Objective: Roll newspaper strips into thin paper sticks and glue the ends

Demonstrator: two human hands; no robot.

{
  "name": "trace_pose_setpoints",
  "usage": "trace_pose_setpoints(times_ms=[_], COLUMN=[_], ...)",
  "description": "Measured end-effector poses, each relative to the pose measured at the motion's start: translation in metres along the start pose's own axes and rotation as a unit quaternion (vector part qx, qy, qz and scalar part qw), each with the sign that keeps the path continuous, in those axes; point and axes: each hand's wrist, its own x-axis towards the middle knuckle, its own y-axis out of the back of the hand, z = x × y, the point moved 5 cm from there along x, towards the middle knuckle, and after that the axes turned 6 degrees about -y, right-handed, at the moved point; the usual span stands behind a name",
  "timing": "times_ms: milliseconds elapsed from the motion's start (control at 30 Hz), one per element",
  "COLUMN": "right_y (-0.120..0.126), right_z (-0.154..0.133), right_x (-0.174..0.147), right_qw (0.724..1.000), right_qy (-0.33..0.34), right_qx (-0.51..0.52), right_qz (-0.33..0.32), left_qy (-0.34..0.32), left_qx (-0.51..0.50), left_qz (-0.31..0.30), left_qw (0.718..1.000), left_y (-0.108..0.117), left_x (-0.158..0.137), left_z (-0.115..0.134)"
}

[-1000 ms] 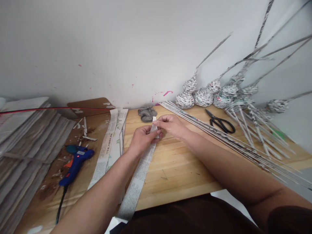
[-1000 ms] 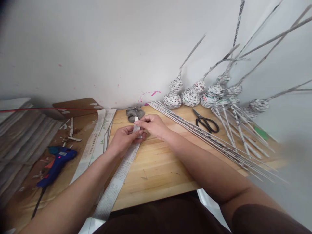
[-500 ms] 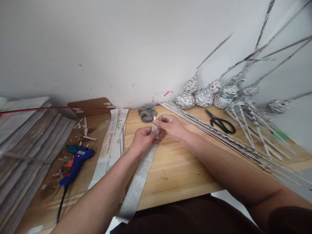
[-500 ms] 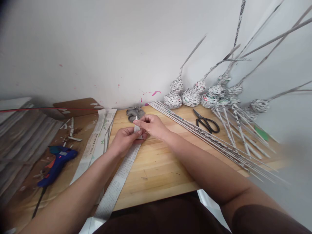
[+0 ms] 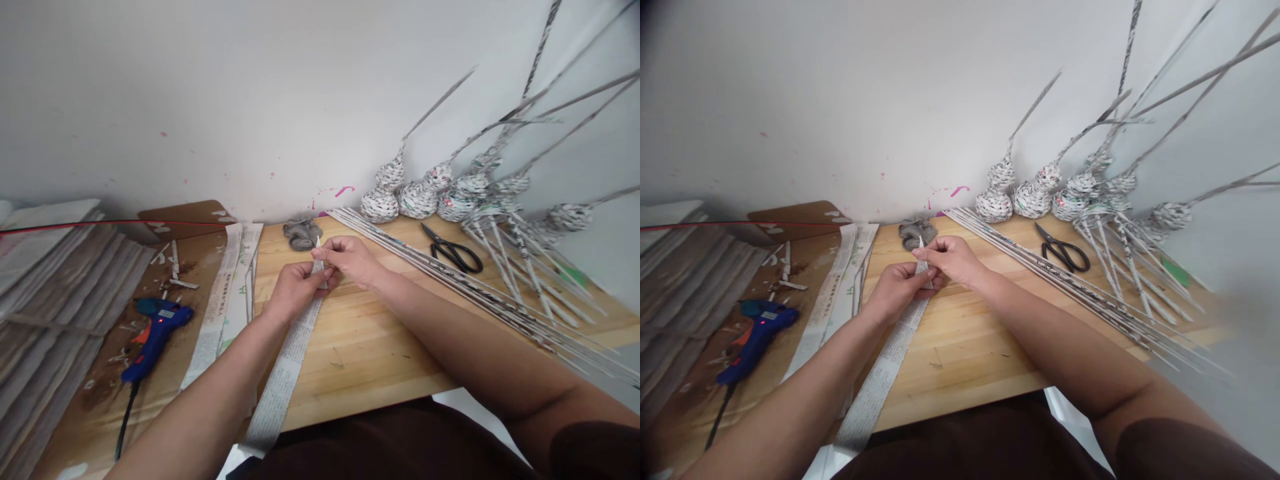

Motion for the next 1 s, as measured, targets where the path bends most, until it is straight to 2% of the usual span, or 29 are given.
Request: trace_pose_setpoints(times_ms=[200,367,533,800,900,1000], right_y=[-0.001,-0.003,0.004,0.006,0.008,0.008], right_z=[0.000,-0.002,-0.007,-0.008,-0.008,-0.013], right_x=[-0.001,0.000,0.001,-0.002,-0.002,-0.001], right_qw=[1.000,0.996,0.999,0.999,0.999,0.999], right_qy=[0.006,0.003,0.026,0.023,0.024,0.036], right_qx=[0.022,-0.004,-0.011,-0.017,-0.022,-0.031], right_qz=[0.000,-0.084,-0.021,0.027,0.031,0.009], left_qy=[-0.009,0.011,0.022,0.047,0.058,0.067], left_qx=[-0.006,-0.018,0.010,0.015,0.006,-0.004], left_qz=[-0.011,-0.008,-0.025,-0.048,-0.056,-0.056], left_qw=[1.000,1.000,0.999,0.998,0.997,0.996], left_y=[-0.002,-0.001,-0.004,-0.009,-0.010,-0.010], left_x=[-0.001,-0.002,-0.003,-0.006,-0.007,-0.008], left_z=[0.001,0.002,0.002,0.000,0.002,0.003])
